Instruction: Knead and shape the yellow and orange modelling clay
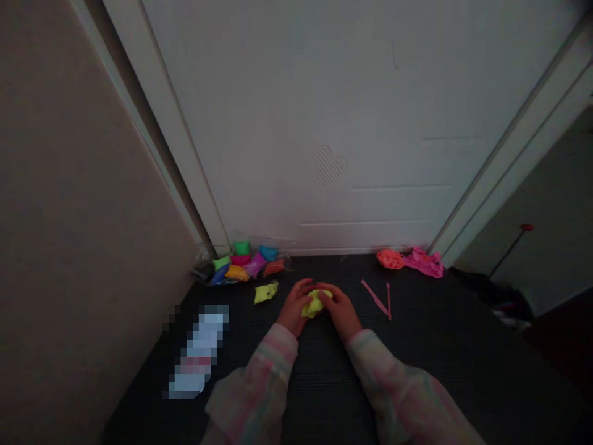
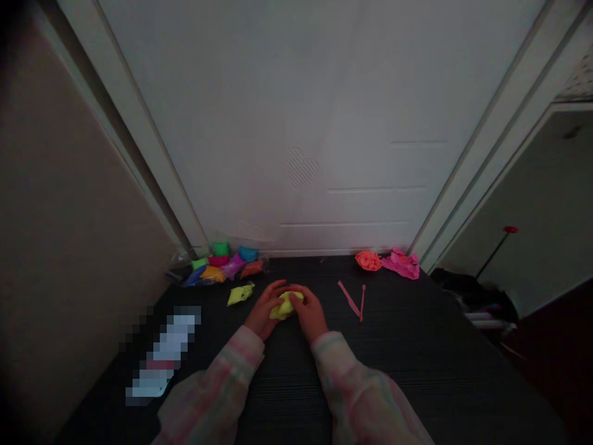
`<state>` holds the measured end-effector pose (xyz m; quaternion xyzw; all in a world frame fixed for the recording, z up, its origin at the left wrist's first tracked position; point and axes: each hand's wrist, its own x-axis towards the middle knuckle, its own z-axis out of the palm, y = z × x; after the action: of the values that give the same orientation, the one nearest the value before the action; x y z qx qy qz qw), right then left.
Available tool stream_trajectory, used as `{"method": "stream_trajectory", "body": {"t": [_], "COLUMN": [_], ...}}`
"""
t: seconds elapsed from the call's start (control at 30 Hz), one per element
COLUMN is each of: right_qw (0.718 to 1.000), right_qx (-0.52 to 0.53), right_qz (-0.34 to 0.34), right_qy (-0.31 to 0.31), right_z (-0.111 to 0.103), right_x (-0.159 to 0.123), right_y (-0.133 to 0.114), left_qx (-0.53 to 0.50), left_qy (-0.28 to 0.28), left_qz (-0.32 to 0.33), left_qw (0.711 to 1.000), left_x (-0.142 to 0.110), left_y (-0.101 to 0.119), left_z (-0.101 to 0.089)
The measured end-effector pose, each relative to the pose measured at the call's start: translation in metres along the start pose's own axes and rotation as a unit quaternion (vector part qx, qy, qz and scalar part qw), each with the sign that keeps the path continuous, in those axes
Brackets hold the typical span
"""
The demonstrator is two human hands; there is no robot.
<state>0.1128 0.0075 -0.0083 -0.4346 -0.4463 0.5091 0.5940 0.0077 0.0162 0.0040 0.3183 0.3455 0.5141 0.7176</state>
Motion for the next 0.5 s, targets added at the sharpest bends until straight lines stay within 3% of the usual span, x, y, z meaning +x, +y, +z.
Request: {"method": "stream_trajectory", "body": {"t": [0.17, 0.33, 0.4, 0.5], "right_qw": [0.995, 0.974, 0.975, 0.993], "right_qx": [0.086, 0.214, 0.21, 0.116], "right_qz": [-0.001, 0.045, 0.052, 0.023], "right_qy": [0.05, 0.066, 0.047, 0.005], "right_z": [0.003, 0.001, 0.001, 0.001], "right_x": [0.008, 0.012, 0.01, 0.007], "right_y": [0.001, -0.003, -0.006, -0.008], "left_qx": [0.018, 0.073, 0.125, 0.224], "left_qy": [0.015, 0.028, 0.009, 0.005], "left_qz": [0.011, 0.053, 0.072, 0.095], "left_qw": [1.0, 0.996, 0.99, 0.97], "left_x": [0.007, 0.011, 0.01, 0.007], "left_y": [0.001, 0.003, 0.004, 0.002], "left_z": [0.0, -0.007, -0.007, -0.005]}}
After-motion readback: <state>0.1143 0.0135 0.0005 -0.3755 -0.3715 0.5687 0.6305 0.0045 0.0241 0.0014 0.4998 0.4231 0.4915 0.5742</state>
